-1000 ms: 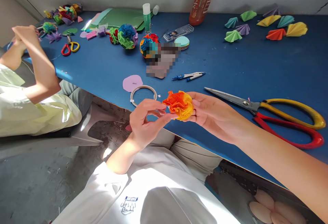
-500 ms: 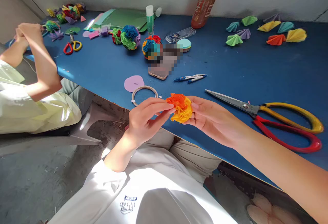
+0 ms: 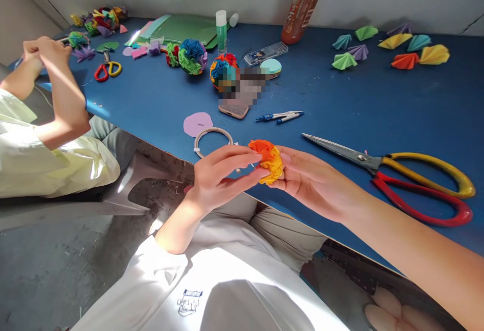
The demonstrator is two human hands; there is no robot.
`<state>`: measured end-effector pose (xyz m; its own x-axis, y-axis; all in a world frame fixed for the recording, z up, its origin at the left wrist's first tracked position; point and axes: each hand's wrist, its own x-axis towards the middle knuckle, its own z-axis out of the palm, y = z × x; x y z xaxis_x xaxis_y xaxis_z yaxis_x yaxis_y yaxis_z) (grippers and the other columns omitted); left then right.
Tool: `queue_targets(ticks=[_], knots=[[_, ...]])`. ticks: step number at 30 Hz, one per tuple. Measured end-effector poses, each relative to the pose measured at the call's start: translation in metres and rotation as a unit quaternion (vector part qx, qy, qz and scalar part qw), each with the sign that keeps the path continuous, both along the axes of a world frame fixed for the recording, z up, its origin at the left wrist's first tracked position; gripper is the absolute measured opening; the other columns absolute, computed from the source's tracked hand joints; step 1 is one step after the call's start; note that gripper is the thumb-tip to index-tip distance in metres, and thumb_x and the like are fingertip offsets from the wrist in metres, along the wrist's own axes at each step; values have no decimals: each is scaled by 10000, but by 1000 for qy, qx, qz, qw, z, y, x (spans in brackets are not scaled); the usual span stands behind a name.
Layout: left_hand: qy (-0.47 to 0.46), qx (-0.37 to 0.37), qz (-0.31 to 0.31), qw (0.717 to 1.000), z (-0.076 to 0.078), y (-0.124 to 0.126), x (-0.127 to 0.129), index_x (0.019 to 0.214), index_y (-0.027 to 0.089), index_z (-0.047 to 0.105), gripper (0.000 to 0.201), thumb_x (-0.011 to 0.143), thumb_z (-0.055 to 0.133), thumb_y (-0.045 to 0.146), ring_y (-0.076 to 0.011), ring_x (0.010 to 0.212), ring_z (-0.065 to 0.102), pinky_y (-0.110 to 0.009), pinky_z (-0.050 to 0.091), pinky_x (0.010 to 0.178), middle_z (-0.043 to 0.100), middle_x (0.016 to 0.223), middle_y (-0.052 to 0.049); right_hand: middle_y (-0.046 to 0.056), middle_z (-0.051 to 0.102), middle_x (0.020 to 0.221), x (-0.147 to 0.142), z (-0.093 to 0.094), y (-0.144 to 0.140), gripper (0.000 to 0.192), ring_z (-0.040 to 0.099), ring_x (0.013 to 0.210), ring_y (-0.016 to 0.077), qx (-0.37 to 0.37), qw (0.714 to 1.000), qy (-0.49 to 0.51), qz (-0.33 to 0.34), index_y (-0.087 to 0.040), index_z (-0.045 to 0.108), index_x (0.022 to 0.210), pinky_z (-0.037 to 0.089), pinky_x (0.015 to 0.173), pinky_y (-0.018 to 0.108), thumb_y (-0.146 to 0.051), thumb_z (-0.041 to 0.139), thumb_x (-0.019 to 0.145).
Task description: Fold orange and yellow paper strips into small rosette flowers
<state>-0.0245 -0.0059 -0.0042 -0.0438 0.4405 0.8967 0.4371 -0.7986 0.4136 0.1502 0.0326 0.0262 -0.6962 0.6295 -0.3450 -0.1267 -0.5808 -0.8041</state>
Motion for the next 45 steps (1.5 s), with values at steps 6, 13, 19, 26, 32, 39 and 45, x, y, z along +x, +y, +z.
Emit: queue_targets(ticks=[6, 13, 19, 26, 32, 39, 45], knots=[[46, -25, -28, 998, 3, 3, -7, 870, 157, 660, 126, 772, 740, 151, -86, 739, 677, -194, 588, 681, 711, 824, -11, 4, 681, 900, 0, 2, 1, 231, 629, 783, 94, 17, 999, -23, 16, -213, 645, 899, 528, 707, 190, -407, 714, 794], [40, -39, -10, 998, 2, 2, -5, 830, 150, 648, 124, 760, 702, 63, -78, 722, 666, -179, 579, 668, 706, 798, -8, 55, 649, 1061, -1, -6, 1, 423, 634, 876, 161, 135, 984, -115, -28, -226, 556, 1087, 542, 730, 298, -535, 624, 807], [36, -81, 2, 996, 0, -2, 4, 799, 140, 624, 124, 754, 660, 30, -74, 704, 645, -152, 588, 618, 696, 769, -14, 49, 643, 998, 7, 0, -3, 144, 597, 912, 206, 676, 683, -251, -121, -241, 595, 945, 473, 805, 372, -341, 628, 846], [53, -125, -29, 990, -5, -3, 8, 816, 114, 652, 88, 770, 642, 40, -93, 712, 668, -168, 610, 633, 712, 799, -60, 11, 667, 726, 9, 10, -1, 136, 592, 653, 173, 683, 653, -327, -9, -201, 627, 823, 420, 627, 318, -280, 529, 874], [20, -192, -89, 977, -13, -5, 5, 838, 110, 692, 66, 777, 672, 91, -86, 695, 669, -181, 625, 641, 720, 835, -68, 11, 691, 743, 12, 9, 1, 202, 582, 626, 158, 698, 636, -331, 13, -188, 673, 848, 414, 630, 307, -289, 502, 884], [-12, -329, -155, 932, -9, -6, -4, 863, 165, 740, 84, 796, 689, 171, -97, 732, 703, -137, 599, 576, 746, 848, -49, 22, 702, 735, 15, 14, 2, 233, 623, 641, 166, 652, 681, -331, 47, -231, 686, 825, 426, 570, 278, -345, 498, 901], [-48, -344, -159, 924, -13, -4, -3, 853, 175, 750, 86, 782, 702, 176, -108, 725, 706, -138, 590, 552, 747, 821, -48, 28, 700, 729, 15, 11, 4, 209, 643, 637, 163, 636, 699, -325, 40, -207, 632, 779, 445, 561, 258, -357, 526, 879]])
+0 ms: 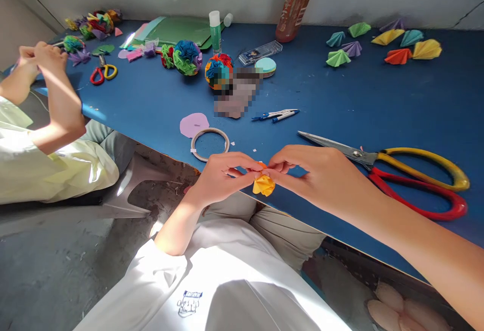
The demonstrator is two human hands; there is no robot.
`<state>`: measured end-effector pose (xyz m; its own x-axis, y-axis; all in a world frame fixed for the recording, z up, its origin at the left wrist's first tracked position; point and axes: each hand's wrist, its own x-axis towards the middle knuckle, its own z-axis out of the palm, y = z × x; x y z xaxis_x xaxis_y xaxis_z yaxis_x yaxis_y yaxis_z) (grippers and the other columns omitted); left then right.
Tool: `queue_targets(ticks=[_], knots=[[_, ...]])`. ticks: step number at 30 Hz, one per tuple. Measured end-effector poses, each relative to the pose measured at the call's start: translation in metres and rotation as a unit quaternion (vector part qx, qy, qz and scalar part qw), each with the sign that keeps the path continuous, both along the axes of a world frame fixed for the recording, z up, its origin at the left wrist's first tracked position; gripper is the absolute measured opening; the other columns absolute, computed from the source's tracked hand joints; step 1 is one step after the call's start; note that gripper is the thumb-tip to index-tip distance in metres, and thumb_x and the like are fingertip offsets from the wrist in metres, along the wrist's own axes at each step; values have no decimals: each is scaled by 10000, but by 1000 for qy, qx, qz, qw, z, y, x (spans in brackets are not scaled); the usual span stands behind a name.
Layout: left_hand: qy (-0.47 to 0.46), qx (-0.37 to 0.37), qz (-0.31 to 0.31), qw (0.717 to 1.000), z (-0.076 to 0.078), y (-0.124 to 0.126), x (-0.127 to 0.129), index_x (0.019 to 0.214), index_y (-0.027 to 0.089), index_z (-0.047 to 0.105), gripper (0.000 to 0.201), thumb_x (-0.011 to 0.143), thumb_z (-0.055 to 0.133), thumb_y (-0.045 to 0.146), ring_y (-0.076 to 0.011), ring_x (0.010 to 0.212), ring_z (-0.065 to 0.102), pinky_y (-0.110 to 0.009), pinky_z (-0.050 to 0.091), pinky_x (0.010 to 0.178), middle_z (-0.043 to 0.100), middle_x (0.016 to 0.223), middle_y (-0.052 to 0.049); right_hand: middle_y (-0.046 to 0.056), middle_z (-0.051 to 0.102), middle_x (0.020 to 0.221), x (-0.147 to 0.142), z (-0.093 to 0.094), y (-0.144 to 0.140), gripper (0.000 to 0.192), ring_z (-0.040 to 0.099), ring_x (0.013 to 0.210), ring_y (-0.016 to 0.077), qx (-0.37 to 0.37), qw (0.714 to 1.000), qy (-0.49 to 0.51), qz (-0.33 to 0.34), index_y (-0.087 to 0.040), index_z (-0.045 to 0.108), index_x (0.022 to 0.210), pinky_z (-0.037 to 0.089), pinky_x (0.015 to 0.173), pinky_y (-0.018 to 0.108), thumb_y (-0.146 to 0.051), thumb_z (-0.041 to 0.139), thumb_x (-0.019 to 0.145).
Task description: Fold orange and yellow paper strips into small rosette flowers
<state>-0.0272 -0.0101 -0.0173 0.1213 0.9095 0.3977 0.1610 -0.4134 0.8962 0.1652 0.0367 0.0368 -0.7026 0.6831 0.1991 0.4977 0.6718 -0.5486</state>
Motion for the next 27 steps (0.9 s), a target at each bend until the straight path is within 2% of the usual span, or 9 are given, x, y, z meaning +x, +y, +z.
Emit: queue_targets(ticks=[3, 7, 11, 15, 19, 23, 27], knots=[[-6, 30, 18, 999, -4, -1, 4, 845, 163, 748, 83, 777, 703, 170, -105, 728, 698, -147, 600, 575, 745, 826, -54, 21, 699, 708, 0, 2, 1, 207, 640, 624, 166, -27, 1000, -13, -3, -212, 623, 766, 441, 553, 261, -351, 513, 871], [-6, 114, 61, 992, -8, -1, 11, 826, 147, 735, 75, 781, 678, 129, -83, 707, 685, -136, 603, 594, 741, 831, -48, 23, 708, 720, -1, 4, 0, 203, 655, 653, 175, -46, 998, -21, -21, -205, 625, 771, 456, 567, 270, -357, 527, 863], [14, 172, 105, 979, -10, -2, 15, 837, 151, 717, 94, 775, 671, 98, -66, 673, 657, -147, 605, 602, 724, 814, -26, 26, 718, 779, -1, 4, -3, 207, 669, 682, 177, 1, 1000, -10, -20, -207, 622, 839, 473, 589, 276, -372, 507, 887], [30, 205, 136, 969, -11, -2, 19, 844, 151, 703, 107, 772, 665, 81, -74, 684, 658, -133, 558, 547, 723, 819, -32, 38, 714, 819, 0, 3, -5, 224, 653, 650, 159, 59, 998, -30, 6, -192, 626, 881, 443, 546, 261, -333, 457, 923], [28, 215, 160, 963, -13, 0, 23, 826, 160, 695, 69, 789, 656, 117, -74, 648, 660, -149, 562, 538, 716, 797, -20, 55, 700, 860, 1, 1, -5, 226, 607, 626, 152, 113, 992, -50, 11, -191, 630, 903, 409, 539, 258, -285, 427, 933], [16, 207, 158, 965, -15, 0, 24, 826, 160, 702, 65, 786, 661, 129, -73, 655, 663, -151, 587, 564, 717, 795, -19, 35, 695, 809, 2, -2, -3, 177, 589, 617, 148, 102, 993, -56, 37, -197, 632, 906, 388, 544, 247, -251, 464, 915], [-18, 132, 129, 983, -16, -2, 22, 826, 148, 724, 70, 767, 687, 137, -78, 698, 673, -157, 618, 622, 723, 808, -32, 23, 699, 788, 0, -3, -3, 176, 575, 596, 140, 78, 996, -46, 26, -197, 643, 907, 373, 525, 237, -239, 472, 904]])
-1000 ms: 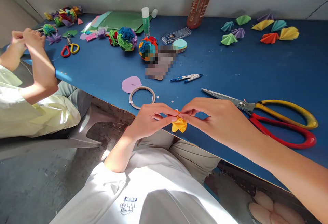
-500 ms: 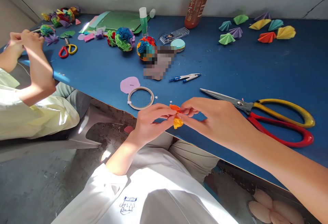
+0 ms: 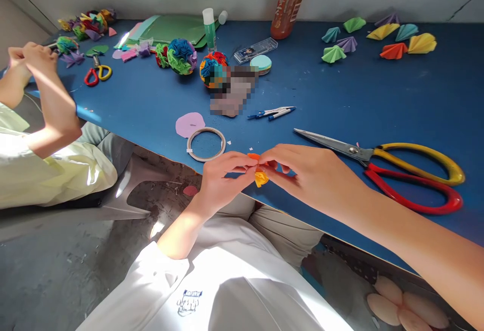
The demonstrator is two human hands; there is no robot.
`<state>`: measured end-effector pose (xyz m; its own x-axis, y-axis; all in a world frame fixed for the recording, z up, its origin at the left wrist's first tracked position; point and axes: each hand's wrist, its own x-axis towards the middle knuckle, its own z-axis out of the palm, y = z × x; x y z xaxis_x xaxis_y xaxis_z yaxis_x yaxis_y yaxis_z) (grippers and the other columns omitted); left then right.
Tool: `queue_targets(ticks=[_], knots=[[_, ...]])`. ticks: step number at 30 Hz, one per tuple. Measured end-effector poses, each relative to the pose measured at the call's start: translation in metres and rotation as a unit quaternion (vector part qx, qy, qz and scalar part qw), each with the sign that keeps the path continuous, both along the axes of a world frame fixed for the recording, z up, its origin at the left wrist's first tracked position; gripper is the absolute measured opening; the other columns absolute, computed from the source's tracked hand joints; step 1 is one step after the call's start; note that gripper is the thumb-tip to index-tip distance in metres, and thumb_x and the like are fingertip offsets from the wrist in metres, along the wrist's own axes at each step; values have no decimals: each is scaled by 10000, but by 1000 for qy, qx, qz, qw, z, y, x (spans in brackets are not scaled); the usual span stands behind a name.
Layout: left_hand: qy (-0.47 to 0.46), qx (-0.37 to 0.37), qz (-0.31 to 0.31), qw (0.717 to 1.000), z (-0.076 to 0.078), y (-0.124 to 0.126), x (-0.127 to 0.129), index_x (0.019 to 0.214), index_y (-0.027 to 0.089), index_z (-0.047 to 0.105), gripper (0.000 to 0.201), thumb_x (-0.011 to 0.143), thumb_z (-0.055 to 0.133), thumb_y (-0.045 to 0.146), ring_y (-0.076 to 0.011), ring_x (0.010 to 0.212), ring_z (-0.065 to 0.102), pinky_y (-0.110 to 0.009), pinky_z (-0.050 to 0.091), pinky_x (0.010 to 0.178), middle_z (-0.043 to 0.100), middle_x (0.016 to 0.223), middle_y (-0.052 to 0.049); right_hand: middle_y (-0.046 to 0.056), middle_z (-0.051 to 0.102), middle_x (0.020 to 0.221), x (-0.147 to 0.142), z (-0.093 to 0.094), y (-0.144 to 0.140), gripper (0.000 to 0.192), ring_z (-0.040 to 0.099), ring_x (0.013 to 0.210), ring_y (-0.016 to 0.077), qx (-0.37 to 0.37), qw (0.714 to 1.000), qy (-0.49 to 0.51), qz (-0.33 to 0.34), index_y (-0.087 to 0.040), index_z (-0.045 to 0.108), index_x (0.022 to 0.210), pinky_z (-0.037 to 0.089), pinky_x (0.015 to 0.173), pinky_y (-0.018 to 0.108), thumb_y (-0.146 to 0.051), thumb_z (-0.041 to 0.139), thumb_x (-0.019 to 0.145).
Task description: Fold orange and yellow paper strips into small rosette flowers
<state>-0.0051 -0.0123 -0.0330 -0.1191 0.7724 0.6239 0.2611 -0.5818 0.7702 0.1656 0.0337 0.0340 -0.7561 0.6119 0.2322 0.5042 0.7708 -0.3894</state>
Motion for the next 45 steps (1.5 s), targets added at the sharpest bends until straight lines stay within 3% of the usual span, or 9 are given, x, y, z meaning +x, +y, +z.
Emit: queue_targets(ticks=[6, 11, 17, 27, 34, 45], knots=[[-30, -123, -45, 991, 5, 0, -5, 821, 161, 746, 74, 762, 701, 156, -100, 725, 696, -145, 611, 591, 743, 823, -44, -2, 654, 652, -4, 3, 2, 204, 522, 496, 123, -108, 993, -16, -43, -208, 636, 831, 343, 475, 225, -301, 462, 883], [-25, -173, -70, 982, 9, 0, -10, 967, 181, 733, 191, 780, 720, 212, -133, 759, 729, -151, 607, 570, 768, 882, -45, 21, 656, 673, -2, 3, 2, 234, 507, 495, 126, -73, 997, -23, -33, -197, 621, 837, 329, 476, 235, -309, 424, 893], [1, -153, -89, 984, 12, -2, -10, 1019, 201, 724, 226, 795, 698, 182, -133, 790, 742, -145, 612, 616, 775, 888, -18, 13, 650, 667, 0, 2, 2, 205, 491, 487, 115, -30, 999, -7, -16, -194, 602, 814, 332, 475, 235, -283, 432, 886], [37, -100, -103, 989, 15, -2, -13, 1075, 214, 709, 272, 803, 696, 215, -150, 792, 749, -174, 634, 631, 774, 930, -12, -16, 594, 606, 1, 9, 4, 155, 467, 476, 118, -67, 998, 11, -2, -222, 577, 733, 334, 480, 241, -279, 487, 846], [31, -98, -126, 987, 18, -4, -15, 1029, 197, 728, 208, 829, 670, 210, -127, 771, 745, -168, 634, 672, 774, 921, -6, 6, 600, 667, 5, 12, 6, 194, 485, 520, 115, -62, 995, 15, 70, -208, 568, 778, 342, 503, 232, -314, 471, 908], [19, -83, -111, 990, 14, -6, -15, 1113, 192, 694, 308, 815, 646, 130, -128, 804, 746, -187, 643, 706, 766, 984, -19, 17, 639, 747, 6, 6, 11, 166, 541, 550, 89, -54, 992, 48, 100, -180, 612, 893, 366, 492, 198, -254, 478, 955]])
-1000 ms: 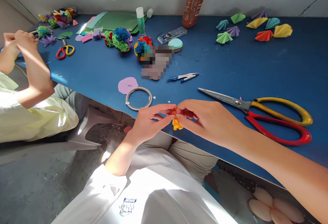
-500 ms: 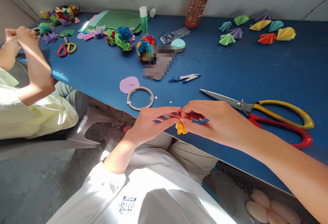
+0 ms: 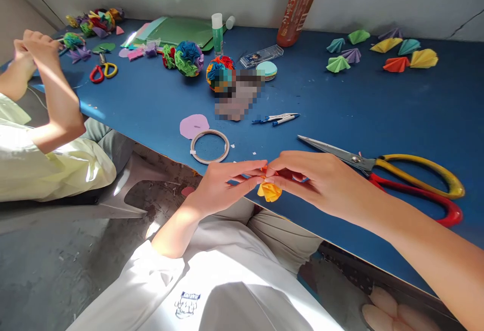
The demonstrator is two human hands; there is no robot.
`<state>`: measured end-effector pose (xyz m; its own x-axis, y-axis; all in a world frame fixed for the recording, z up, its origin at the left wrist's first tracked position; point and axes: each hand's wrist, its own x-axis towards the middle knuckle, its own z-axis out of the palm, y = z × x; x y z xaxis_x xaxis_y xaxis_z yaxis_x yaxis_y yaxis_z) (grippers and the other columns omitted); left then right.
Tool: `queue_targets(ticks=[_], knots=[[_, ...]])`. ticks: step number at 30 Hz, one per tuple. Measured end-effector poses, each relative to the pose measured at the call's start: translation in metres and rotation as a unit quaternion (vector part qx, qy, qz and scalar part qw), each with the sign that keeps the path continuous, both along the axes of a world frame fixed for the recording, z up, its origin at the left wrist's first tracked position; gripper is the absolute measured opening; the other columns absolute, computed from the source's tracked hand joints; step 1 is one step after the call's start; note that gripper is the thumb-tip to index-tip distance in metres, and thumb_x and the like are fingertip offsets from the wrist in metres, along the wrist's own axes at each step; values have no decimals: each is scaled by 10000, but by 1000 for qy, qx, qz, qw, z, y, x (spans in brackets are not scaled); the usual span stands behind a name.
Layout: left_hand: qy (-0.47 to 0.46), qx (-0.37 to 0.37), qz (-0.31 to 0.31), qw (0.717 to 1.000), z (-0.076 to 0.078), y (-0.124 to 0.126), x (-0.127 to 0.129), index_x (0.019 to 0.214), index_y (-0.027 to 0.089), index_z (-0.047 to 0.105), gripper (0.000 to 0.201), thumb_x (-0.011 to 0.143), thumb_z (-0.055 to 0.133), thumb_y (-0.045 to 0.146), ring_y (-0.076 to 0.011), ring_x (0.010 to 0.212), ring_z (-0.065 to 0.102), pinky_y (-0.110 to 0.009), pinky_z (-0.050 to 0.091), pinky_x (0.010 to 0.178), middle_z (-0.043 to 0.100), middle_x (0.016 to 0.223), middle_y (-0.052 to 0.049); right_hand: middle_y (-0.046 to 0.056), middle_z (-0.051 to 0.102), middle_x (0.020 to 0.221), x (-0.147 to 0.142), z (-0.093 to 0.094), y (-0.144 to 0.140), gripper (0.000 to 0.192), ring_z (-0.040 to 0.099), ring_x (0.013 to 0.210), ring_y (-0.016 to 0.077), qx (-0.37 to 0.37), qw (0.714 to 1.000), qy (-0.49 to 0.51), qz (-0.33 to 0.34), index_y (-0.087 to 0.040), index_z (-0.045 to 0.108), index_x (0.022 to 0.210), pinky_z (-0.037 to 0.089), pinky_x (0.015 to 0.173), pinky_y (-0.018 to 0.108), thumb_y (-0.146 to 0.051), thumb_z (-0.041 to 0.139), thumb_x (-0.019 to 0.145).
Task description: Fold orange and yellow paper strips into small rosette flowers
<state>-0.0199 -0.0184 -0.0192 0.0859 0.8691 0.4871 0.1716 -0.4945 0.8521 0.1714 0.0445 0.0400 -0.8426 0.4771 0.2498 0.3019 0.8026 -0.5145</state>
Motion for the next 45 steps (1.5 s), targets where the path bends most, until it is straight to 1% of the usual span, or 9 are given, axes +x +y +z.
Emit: queue_targets(ticks=[6, 14, 19, 23, 25, 28, 33, 39, 45], knots=[[8, 18, 69, 997, 2, -5, 9, 1050, 127, 712, 262, 793, 661, 111, -140, 799, 745, -193, 640, 719, 768, 958, -71, 27, 642, 766, 2, 1, 1, 164, 567, 573, 106, 119, 993, 1, 6, -158, 632, 960, 402, 503, 213, -233, 487, 956], [50, 101, 177, 978, 0, -13, 24, 878, 104, 706, 91, 815, 641, 114, -115, 673, 721, -112, 539, 449, 767, 793, -64, 9, 608, 677, -3, 0, -10, 81, 502, 529, 112, 262, 965, -16, 5, -156, 592, 877, 367, 460, 236, -112, 530, 906], [80, 166, 117, 976, -3, -11, -17, 878, 126, 683, 67, 814, 668, 112, -115, 739, 723, -190, 609, 685, 764, 804, -57, 12, 621, 745, -3, -1, -7, 103, 530, 569, 109, 192, 981, 34, 24, -209, 559, 970, 419, 497, 224, -127, 534, 911], [105, 141, 175, 969, 0, -18, -55, 842, 145, 681, 57, 791, 700, 130, -141, 785, 713, -244, 605, 709, 751, 842, -74, 1, 604, 766, -6, 2, -6, 139, 549, 581, 98, 62, 995, 83, 10, -253, 538, 975, 450, 502, 187, -127, 508, 924], [101, 126, 158, 974, 6, -26, -57, 826, 148, 674, 61, 789, 712, 180, -136, 733, 701, -235, 598, 660, 735, 801, -65, -1, 606, 745, -11, 2, -11, 147, 546, 571, 98, 66, 994, 86, 11, -243, 543, 976, 444, 500, 188, -112, 509, 920], [99, 124, 130, 979, 16, -37, -45, 835, 157, 674, 77, 798, 705, 217, -111, 647, 662, -206, 565, 579, 707, 744, -36, 7, 613, 708, -24, 0, -22, 127, 529, 556, 105, 156, 986, 51, 14, -202, 563, 982, 408, 503, 220, -101, 527, 913], [118, -70, 44, 989, 29, -44, -43, 846, 171, 720, 88, 835, 665, 238, -91, 607, 616, -191, 505, 545, 706, 770, -20, -5, 601, 628, -44, 1, -42, 92, 477, 516, 113, 233, 973, 0, -4, -165, 595, 919, 346, 487, 252, -121, 515, 928], [67, -167, -52, 982, 20, -48, -64, 820, 205, 753, 150, 868, 616, 243, -123, 733, 657, -200, 527, 659, 729, 802, -13, 3, 603, 632, -54, -3, -61, 158, 469, 512, 111, 155, 987, -36, -18, -156, 625, 833, 346, 477, 244, -117, 503, 925], [123, -97, -62, 986, -5, -56, -68, 856, 212, 729, 220, 904, 522, 270, -143, 680, 647, -233, 532, 623, 717, 772, -37, 16, 650, 693, -65, -12, -69, 196, 547, 551, 120, 102, 993, -46, -19, -176, 644, 874, 413, 491, 236, -140, 464, 943]])
